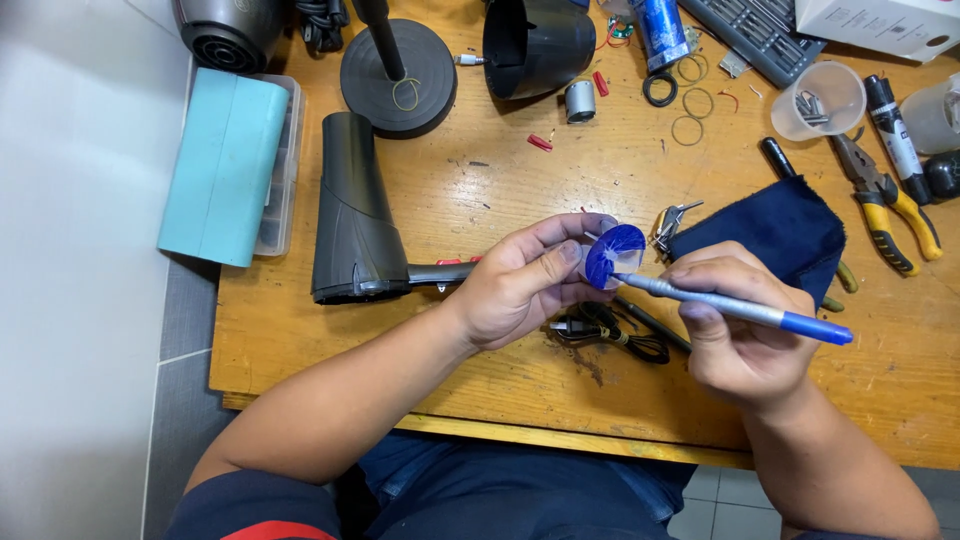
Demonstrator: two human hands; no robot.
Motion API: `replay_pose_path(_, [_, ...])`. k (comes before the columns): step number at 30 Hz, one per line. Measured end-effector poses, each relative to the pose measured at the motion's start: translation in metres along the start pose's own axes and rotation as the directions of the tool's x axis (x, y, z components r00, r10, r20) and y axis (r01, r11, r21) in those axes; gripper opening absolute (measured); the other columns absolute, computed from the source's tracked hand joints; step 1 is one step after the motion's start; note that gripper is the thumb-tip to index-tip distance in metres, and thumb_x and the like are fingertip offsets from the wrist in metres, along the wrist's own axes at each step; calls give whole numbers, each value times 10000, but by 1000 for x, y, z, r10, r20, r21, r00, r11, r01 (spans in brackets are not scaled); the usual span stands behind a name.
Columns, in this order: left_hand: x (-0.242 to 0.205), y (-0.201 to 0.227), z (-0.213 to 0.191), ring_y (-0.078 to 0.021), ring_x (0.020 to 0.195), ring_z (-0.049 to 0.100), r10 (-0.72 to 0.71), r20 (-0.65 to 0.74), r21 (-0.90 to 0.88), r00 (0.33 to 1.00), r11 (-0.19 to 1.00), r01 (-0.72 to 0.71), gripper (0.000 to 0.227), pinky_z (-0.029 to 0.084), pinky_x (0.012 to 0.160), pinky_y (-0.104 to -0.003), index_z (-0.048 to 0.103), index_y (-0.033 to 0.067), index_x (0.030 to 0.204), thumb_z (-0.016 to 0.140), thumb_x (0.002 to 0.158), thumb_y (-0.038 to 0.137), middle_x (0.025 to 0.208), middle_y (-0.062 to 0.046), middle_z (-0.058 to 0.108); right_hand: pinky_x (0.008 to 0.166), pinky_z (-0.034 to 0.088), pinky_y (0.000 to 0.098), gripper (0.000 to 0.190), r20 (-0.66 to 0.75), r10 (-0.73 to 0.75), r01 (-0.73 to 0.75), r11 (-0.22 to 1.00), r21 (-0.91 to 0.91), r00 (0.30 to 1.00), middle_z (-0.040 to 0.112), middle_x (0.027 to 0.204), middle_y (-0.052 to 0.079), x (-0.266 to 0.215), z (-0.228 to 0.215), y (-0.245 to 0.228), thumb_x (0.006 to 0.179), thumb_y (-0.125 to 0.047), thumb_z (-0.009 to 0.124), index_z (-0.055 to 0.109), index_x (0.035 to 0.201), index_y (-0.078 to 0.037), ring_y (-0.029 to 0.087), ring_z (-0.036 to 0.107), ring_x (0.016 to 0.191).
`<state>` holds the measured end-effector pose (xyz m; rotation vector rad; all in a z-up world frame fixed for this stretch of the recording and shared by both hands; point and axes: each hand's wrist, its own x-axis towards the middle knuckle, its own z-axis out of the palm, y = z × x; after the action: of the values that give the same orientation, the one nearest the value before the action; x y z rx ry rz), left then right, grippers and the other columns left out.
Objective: Marking the blades of a small blue plastic fan component with a blue marker on a workbench.
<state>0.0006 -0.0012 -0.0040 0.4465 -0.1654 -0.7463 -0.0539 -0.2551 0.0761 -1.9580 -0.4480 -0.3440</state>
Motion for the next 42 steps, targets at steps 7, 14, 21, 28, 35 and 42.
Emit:
replay_pose_path(7, [0,-1,1,-326,1281,775,7,-20,11,1000,1000,-7,455,671,1180,-499,540,-5,1679,634,1249,112,1512,-236,721,815,651,365,232,42,-13,10,998,64,999,755,963,240,1,0,-4,1079,-138,662,729,1082,85,330,766,861])
replay_pose_path(14, [1,-4,-2,-305,1336,754,10,-36,7,999,1000,-10,453,662,1184,-498,548,10,1682,634,1250,116,1525,-212,718,827,644,367,242,57,-3,1,1000,29,998,757,968,224,2,0,-8,1085,-159,663,735,1075,72,323,763,871])
replay_pose_path(21, [1,-1,1,-321,1280,783,0,-36,0,999,1000,0,462,673,1179,-511,537,-3,1685,637,1248,112,1445,-235,762,810,652,314,223,102,78,-88,991,103,992,764,981,205,3,-2,-15,1091,-173,656,755,1093,27,260,773,845])
replay_pose_path(28, [0,3,4,-285,1334,750,-22,-44,39,999,999,23,445,666,1183,-475,558,-1,1655,644,1237,125,1566,-222,698,832,669,388,267,59,-91,92,995,-24,994,758,969,244,11,0,-11,1118,-150,640,724,1106,104,353,770,889])
replay_pose_path(35, [0,1,4,-306,1279,778,-24,-37,30,999,999,25,450,665,1183,-476,559,5,1653,660,1234,135,1517,-224,725,819,662,379,266,57,-137,138,990,-27,989,766,982,227,9,-3,-8,1113,-150,645,730,1130,102,345,764,890])
replay_pose_path(42, [1,2,4,-317,1260,790,-13,-12,56,1000,998,14,451,668,1177,-495,552,-1,1663,649,1245,141,1497,-228,725,878,685,410,247,58,-210,215,971,-108,976,785,1035,247,10,-3,-5,1099,-133,660,733,1126,101,390,809,944])
